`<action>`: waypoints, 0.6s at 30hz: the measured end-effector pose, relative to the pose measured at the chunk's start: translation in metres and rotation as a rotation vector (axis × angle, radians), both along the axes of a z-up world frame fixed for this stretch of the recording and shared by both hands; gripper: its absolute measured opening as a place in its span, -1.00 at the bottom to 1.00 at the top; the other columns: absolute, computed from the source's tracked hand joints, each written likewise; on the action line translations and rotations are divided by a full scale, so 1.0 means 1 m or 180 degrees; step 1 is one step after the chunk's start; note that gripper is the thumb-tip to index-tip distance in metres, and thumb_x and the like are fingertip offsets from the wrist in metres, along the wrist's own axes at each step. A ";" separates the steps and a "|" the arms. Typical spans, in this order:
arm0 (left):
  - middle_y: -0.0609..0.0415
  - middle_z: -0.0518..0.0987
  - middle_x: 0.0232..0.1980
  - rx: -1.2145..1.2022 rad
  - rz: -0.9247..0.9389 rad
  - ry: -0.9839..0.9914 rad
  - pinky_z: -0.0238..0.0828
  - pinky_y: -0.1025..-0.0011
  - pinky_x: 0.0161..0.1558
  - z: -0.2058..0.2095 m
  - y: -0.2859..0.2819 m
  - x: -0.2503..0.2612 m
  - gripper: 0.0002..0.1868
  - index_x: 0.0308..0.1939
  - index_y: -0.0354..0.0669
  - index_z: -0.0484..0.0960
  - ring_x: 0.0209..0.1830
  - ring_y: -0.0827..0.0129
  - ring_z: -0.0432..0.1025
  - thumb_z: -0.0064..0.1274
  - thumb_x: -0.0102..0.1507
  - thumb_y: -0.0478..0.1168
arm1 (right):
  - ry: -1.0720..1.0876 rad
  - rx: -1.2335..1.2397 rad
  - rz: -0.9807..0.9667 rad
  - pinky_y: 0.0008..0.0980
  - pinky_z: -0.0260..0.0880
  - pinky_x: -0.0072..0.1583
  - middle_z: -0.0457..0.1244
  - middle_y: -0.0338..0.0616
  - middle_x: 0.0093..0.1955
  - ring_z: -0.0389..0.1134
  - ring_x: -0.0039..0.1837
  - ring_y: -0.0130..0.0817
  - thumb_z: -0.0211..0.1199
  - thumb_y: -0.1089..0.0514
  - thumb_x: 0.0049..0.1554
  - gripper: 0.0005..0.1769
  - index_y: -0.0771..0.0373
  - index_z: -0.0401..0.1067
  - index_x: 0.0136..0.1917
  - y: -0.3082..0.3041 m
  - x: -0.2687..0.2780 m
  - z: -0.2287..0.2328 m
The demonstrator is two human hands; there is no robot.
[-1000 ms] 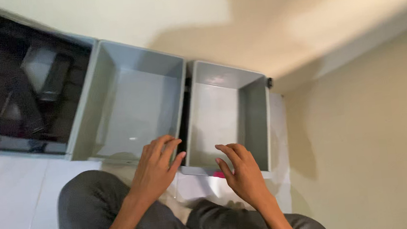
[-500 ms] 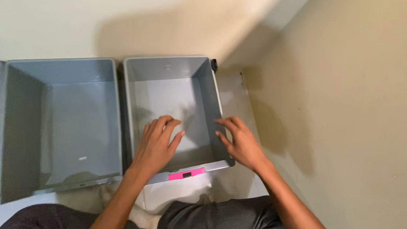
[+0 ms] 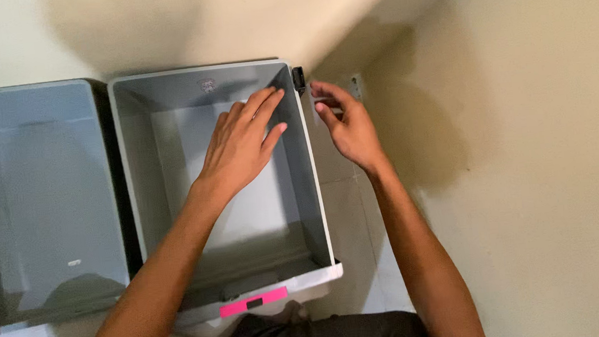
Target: The person disassembles several plastic storage boxes by removing lids, frames, and side components. They handle the parts by hand, placing them into the main box bodies and arranging them on the floor.
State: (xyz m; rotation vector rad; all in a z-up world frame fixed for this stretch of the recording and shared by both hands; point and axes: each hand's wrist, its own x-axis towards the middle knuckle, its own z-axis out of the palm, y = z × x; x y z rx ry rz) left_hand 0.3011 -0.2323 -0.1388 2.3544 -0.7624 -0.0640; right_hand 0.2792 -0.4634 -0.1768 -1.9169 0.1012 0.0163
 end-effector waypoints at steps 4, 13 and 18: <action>0.06 0.36 0.47 -0.0057 0.0101 -0.0024 0.29 0.08 0.11 -0.010 -0.019 0.016 -0.39 0.46 -0.14 0.36 0.15 0.09 0.43 0.05 0.40 0.03 | 0.0039 0.0673 0.0193 -0.30 0.37 0.38 0.27 -0.06 0.46 0.31 0.45 -0.28 0.14 0.29 0.33 -0.50 0.21 0.26 0.52 0.000 0.022 -0.022; 0.06 0.29 0.55 -0.0316 0.0213 0.0189 0.27 0.13 0.11 -0.029 -0.035 0.024 -0.20 0.52 -0.12 0.29 0.22 0.13 0.43 0.18 0.31 0.15 | 0.0206 0.1119 0.0294 -0.36 0.30 0.41 0.27 -0.11 0.44 0.29 0.41 -0.40 0.20 0.32 0.32 -0.41 0.25 0.19 0.58 -0.003 0.035 -0.050; 0.09 0.30 0.55 -0.0175 0.0268 0.0420 0.32 0.19 0.00 -0.024 -0.039 0.025 -0.22 0.51 -0.13 0.31 0.00 0.20 0.47 0.18 0.31 0.12 | 0.0254 0.0895 0.0292 -0.35 0.36 0.39 0.29 -0.14 0.41 0.31 0.37 -0.42 0.24 0.30 0.28 -0.41 0.26 0.23 0.55 -0.009 0.040 -0.061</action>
